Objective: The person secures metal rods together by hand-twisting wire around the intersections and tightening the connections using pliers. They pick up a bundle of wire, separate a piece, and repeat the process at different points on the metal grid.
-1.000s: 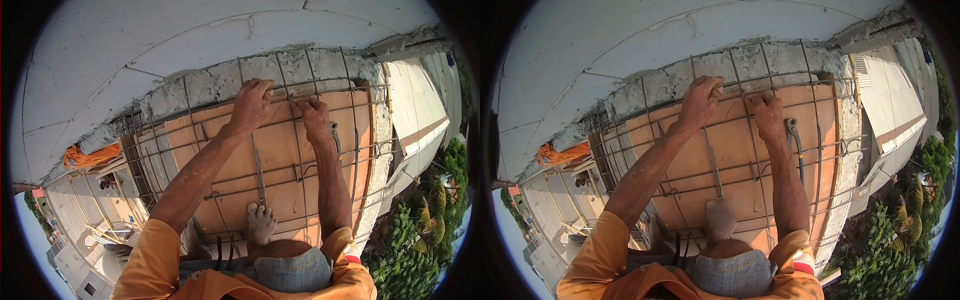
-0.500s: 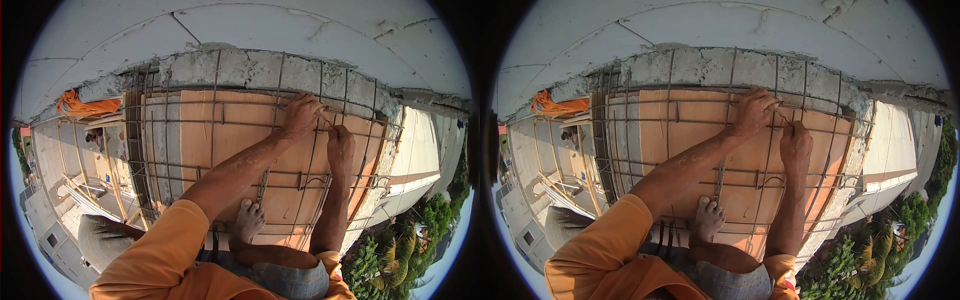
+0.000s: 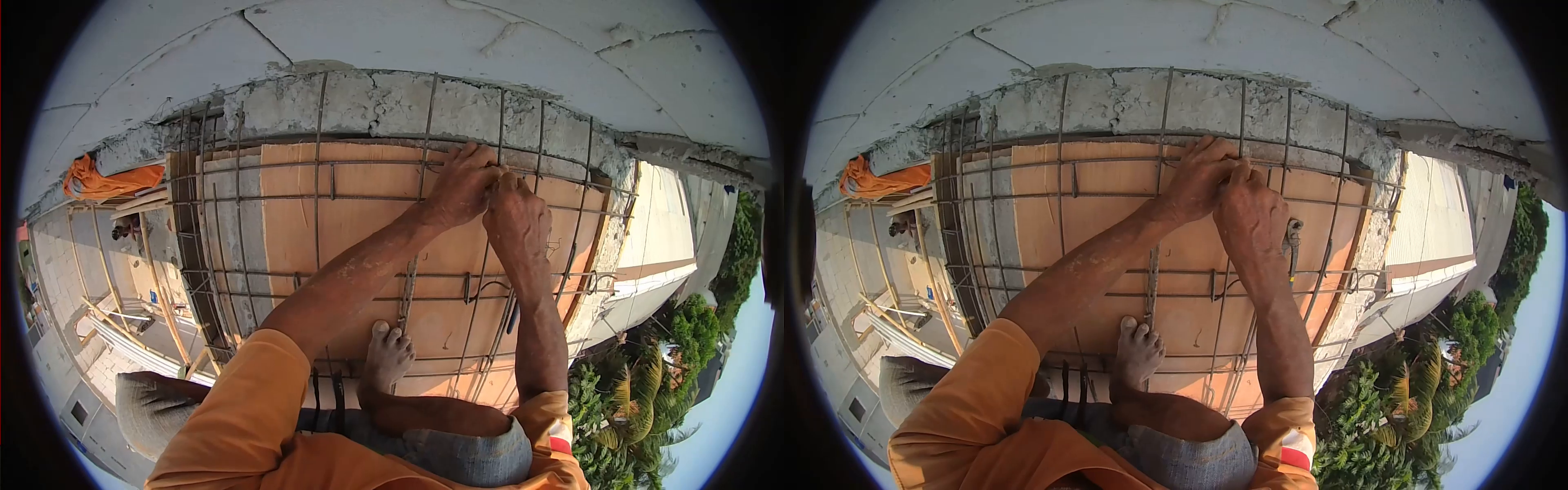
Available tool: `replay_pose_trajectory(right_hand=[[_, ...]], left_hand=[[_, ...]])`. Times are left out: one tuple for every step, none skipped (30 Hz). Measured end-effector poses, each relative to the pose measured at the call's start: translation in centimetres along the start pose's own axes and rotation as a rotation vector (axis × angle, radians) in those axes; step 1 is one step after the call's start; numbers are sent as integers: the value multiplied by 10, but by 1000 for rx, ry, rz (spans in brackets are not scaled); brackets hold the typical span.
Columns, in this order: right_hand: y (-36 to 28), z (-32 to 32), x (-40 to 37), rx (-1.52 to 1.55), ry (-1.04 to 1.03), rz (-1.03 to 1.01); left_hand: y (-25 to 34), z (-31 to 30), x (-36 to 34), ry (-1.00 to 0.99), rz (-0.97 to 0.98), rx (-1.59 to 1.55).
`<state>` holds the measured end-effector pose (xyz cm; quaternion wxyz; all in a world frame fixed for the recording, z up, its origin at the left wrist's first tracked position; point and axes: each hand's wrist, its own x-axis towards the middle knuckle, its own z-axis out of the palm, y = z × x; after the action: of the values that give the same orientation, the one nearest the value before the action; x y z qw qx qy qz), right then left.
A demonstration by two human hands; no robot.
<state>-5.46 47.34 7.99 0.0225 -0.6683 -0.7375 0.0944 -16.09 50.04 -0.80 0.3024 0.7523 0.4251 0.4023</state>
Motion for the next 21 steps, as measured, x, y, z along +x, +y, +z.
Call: replay_pose_trajectory(right_hand=[[1,-1,2,-23,-22,-28],[4,-5,8,-30,-21,-28],[10,-11,15,-42,-24,-97],[18,-17,22,-52,-27,-165],[30,-21,31,80,12,-198],[40,-22,37,74,13,-191],[49,-21,41,184,25,-130],[57,-19,45,293,37,-70],[64,-12,46,297,48,-52],[68,-5,43,294,51,-48],[67,-1,40,262,77,-34],[67,2,38,230,103,-21],[68,4,34,228,106,-18],[62,3,28,165,78,19],[58,3,23,102,51,58],[55,3,19,99,51,64],[53,5,15,111,41,53],[53,7,12,122,30,40],[56,10,6,120,31,46],[55,13,1,259,-18,46],[55,14,0,398,-65,43]], left_hand=[[1,1,1,24,-6,15],[0,3,3,28,-4,9],[0,7,4,25,-47,51],[0,9,5,20,-90,94],[1,11,5,17,-87,87],[1,12,5,64,-84,66],[2,14,7,113,-80,45],[2,15,8,112,-73,38],[1,15,8,103,-83,40],[1,15,7,93,-95,45],[2,14,8,90,-91,44],[4,12,8,90,-108,41],[6,12,9,90,-125,36],[4,14,8,88,-124,32],[1,17,8,102,-122,45],[0,19,6,113,-120,56],[0,19,6,110,-118,53],[0,18,6,116,-118,50],[1,18,6,121,-119,45],[1,17,6,116,-116,43],[1,17,6,120,-118,34]])
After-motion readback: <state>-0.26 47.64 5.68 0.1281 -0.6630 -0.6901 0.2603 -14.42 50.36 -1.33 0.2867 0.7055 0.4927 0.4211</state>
